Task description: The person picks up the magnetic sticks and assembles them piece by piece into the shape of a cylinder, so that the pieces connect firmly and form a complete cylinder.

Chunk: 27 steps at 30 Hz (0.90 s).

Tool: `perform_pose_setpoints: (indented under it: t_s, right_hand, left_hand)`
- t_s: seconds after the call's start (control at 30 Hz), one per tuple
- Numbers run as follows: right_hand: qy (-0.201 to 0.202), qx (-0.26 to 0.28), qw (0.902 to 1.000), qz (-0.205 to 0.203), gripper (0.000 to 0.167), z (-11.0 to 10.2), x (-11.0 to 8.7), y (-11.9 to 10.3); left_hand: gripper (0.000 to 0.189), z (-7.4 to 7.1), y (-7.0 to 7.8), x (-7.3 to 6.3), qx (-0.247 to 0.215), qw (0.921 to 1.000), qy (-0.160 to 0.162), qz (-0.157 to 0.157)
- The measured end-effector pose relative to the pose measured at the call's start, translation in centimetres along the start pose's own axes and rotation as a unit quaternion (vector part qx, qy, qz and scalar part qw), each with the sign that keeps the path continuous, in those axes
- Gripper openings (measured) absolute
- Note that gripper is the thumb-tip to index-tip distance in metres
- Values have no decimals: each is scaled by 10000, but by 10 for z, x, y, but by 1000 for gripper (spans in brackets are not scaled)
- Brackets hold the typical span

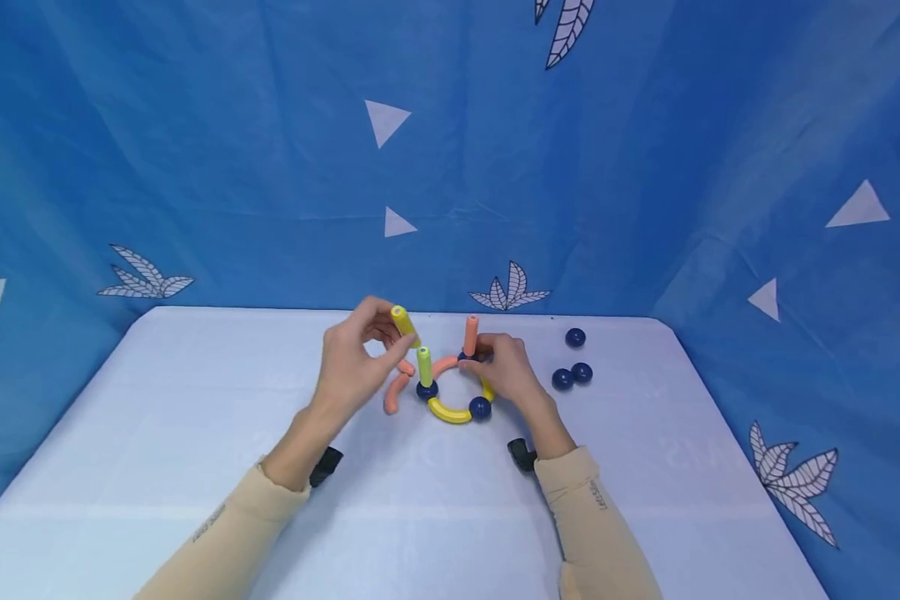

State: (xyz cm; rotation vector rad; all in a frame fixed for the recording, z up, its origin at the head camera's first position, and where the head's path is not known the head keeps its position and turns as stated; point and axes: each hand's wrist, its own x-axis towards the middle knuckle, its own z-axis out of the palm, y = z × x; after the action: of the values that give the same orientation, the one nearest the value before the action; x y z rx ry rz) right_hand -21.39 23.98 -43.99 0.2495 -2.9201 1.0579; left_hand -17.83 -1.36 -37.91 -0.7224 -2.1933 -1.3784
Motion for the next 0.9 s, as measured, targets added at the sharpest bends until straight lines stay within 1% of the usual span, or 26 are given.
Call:
perform_pose_setpoints:
  t_s: [0.07, 0.1, 0.17, 0.27, 0.33, 0.4, 0.53, 0.6, 0.73, 0.9]
  right_hand:
    - [24, -32, 9999, -99, 29, 0, 1, 0]
    - [35, -30, 9999, -124, 29, 1, 1, -1]
    - [71, -44, 9999, -143, 28, 1, 1, -1]
    - [98, -48, 9999, -116, 26, 1, 1, -3]
    - [95, -41, 9999, -100, 25, 1, 0, -4]
    - [47, 4, 10000, -64, 22, 0, 0, -6]
    - [-30, 49, 10000, 60, 23, 0, 0, -11]
    - [-54, 35, 10000, 66, 25, -1, 0, -12]
    - [-83, 60, 9999, 106, 27, 0, 0, -12]
    - [-71, 36, 9999, 136, 26, 1, -1, -11]
  left_hand:
    - [29, 14, 12, -7, -163, 9993, -292, 188]
    - [29, 21, 16, -10, -226, 9985, -438, 235]
    - [30, 34, 22, -18, -290, 9966, -704, 308]
    - [30, 53, 25, -30, -315, 9939, -968, 425]
    - [31, 63, 25, -36, -244, 9926, -1095, 460]
    - [31, 72, 23, -40, -87, 9909, -1292, 379]
    - [26, 79, 16, -44, 163, 9835, -1803, -52]
    - [23, 79, 14, -45, 201, 9796, -1986, -237]
    - [21, 80, 12, -44, 234, 9773, -2055, -461]
    - [25, 82, 9, -44, 441, 9724, -2181, -696]
